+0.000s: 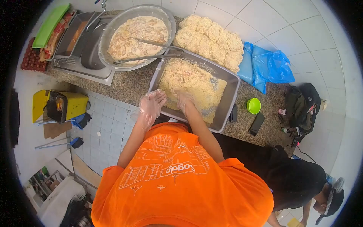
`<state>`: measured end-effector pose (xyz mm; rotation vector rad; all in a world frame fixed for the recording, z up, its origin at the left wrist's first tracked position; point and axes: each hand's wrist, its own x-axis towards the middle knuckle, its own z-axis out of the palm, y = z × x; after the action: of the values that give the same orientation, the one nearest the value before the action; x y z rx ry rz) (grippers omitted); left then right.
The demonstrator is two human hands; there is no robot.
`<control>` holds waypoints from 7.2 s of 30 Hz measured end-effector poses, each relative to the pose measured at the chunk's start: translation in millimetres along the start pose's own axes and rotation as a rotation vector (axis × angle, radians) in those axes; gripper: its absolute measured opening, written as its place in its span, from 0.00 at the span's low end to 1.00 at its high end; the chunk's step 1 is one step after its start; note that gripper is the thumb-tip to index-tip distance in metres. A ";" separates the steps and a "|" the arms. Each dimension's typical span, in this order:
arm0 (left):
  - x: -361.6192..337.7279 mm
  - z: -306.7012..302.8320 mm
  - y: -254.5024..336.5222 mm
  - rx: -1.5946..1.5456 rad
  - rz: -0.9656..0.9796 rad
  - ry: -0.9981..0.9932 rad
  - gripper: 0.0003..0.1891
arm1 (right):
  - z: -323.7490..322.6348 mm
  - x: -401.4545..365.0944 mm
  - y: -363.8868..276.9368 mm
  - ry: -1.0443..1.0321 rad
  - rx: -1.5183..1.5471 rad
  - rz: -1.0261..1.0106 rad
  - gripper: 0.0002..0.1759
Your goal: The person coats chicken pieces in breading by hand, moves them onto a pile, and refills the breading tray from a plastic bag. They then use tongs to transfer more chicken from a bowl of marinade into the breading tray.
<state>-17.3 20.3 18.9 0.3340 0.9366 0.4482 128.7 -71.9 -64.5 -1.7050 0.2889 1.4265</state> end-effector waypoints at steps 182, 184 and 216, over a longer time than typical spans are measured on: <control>107.5 30.9 -172.3 0.693 -0.556 -0.484 0.22 | -109.4 -92.6 10.0 0.179 -1.248 -0.419 0.24; 68.1 67.5 -155.7 0.630 -0.545 -0.478 0.22 | -109.9 -99.2 -0.1 0.230 -1.071 -0.306 0.26; 21.3 32.9 -35.0 0.260 -0.291 -0.161 0.32 | -136.1 -41.7 -86.3 0.199 -1.609 -0.413 0.14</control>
<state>28.8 -1.6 6.2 0.4545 0.8700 0.0305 265.3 -133.9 7.7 -2.8306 -1.4089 1.0993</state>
